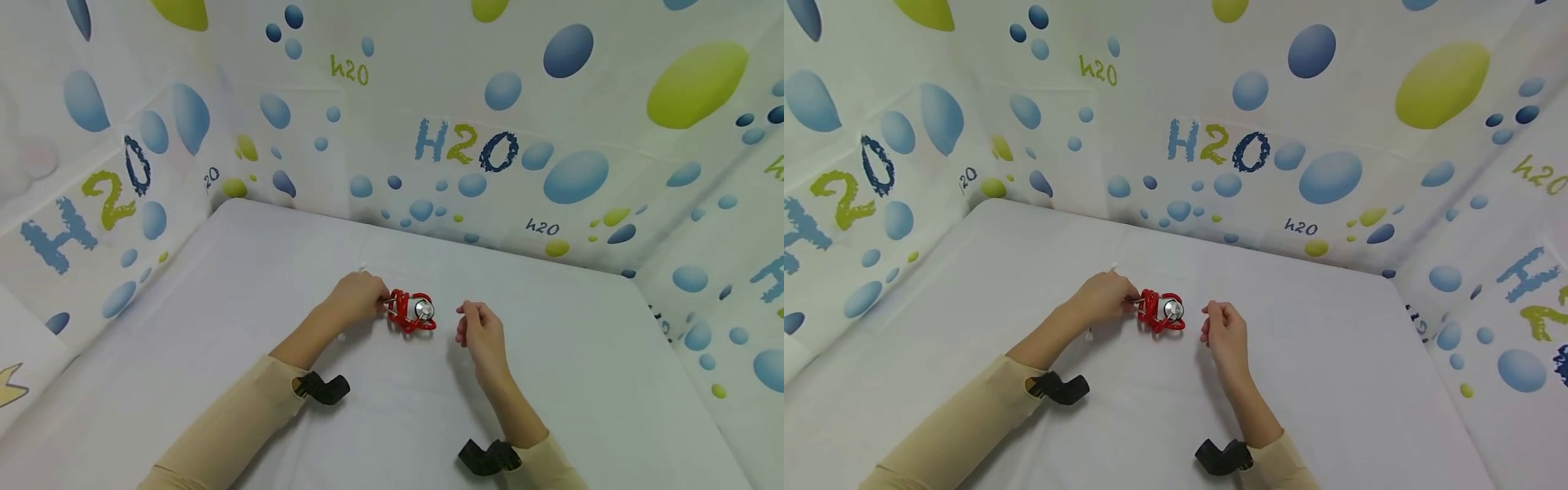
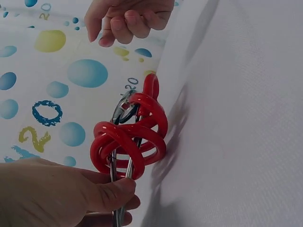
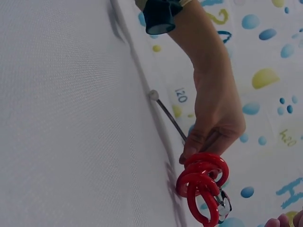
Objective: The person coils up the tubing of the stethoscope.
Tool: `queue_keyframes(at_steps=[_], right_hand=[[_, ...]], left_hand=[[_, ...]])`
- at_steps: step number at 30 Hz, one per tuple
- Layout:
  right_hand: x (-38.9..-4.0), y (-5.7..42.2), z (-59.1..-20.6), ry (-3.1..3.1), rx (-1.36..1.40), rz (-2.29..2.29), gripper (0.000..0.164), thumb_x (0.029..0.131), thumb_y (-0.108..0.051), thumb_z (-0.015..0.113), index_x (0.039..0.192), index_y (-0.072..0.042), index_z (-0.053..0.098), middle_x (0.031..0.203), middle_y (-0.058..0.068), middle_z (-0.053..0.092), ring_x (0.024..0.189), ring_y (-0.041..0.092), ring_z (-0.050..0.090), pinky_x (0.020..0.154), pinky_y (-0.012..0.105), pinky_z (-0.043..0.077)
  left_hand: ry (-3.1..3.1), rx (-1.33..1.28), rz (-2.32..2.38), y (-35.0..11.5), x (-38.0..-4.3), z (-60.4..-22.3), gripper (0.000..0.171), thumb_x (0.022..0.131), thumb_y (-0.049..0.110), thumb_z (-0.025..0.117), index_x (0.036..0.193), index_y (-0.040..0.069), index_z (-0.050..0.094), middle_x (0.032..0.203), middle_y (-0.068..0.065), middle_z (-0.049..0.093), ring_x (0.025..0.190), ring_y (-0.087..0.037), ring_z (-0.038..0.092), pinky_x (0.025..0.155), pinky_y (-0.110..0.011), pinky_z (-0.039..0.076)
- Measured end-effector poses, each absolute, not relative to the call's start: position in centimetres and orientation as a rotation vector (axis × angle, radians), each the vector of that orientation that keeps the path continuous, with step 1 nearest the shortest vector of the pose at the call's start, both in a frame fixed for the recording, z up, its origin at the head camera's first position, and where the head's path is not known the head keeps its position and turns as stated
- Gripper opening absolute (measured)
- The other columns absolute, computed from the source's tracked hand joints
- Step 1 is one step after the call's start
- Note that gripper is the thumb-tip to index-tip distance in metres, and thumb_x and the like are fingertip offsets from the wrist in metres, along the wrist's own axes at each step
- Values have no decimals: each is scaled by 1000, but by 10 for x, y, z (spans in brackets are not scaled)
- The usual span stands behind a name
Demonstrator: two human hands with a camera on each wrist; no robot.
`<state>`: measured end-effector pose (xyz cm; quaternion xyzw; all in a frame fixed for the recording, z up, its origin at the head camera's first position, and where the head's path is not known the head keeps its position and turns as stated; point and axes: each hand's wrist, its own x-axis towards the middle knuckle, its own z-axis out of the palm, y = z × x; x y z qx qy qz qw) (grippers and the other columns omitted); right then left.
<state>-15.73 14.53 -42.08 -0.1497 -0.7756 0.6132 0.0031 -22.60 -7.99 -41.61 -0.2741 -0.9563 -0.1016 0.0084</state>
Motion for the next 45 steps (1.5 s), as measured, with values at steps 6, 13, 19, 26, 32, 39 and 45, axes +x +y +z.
queue_keyframes(at_steps=[6, 13, 19, 26, 32, 39, 45], right_hand=[[-156, 146, -418, -2456, -424, 1901, 40, 94, -41, 40, 105, -6, 55, 71, 4, 49, 61, 17, 50, 63, 28, 47], [-155, 146, -417, -2468, -422, 1897, 39, 94, -40, 39, 104, -6, 55, 70, 3, 49, 60, 16, 49, 62, 28, 47], [-154, 145, -417, -2463, -409, 1910, 38, 94, -38, 39, 104, -5, 55, 70, 4, 48, 60, 16, 49, 61, 26, 47], [-151, 146, -416, -2482, -333, 1863, 36, 94, -38, 40, 103, -6, 56, 72, 6, 50, 62, 17, 51, 63, 29, 49], [-161, 157, -441, -2495, -148, 1642, 38, 93, -46, 39, 100, -14, 57, 78, 7, 55, 69, 21, 55, 60, 29, 48], [-142, 144, -401, -2500, -23, 1482, 32, 94, -38, 40, 95, -12, 59, 79, 5, 59, 71, 15, 57, 61, 25, 49], [-142, 141, -399, -2508, 23, 1419, 31, 94, -39, 39, 94, -14, 58, 81, 6, 60, 70, 13, 57, 58, 29, 49]], left_hand=[[-2956, -817, -159, -78, -225, -413, 7, 78, 22, 68, 83, 19, 72, 73, 6, 68, 67, -12, 59, 67, -33, 46], [-3013, -732, -46, -75, -223, -412, 10, 79, 22, 67, 86, 18, 72, 74, 4, 68, 68, -13, 59, 70, -34, 46], [-3026, -693, -29, -75, -221, -411, 10, 78, 19, 67, 86, 18, 72, 76, 3, 69, 70, -14, 59, 71, -35, 45], [-3016, -726, -36, -76, -219, -412, 6, 77, 18, 67, 81, 20, 71, 73, 6, 67, 70, -13, 58, 67, -34, 41], [-3017, -744, -37, -75, -216, -410, 6, 76, 17, 67, 80, 20, 71, 73, 5, 67, 70, -13, 58, 66, -33, 38], [-3004, -740, -27, -71, -209, -403, 10, 76, 20, 68, 86, 18, 72, 78, 4, 69, 75, -14, 60, 68, -33, 38], [-2990, -724, 11, -68, -207, -400, 11, 76, 22, 69, 85, 17, 71, 78, 2, 68, 77, -16, 58, 67, -33, 40]])
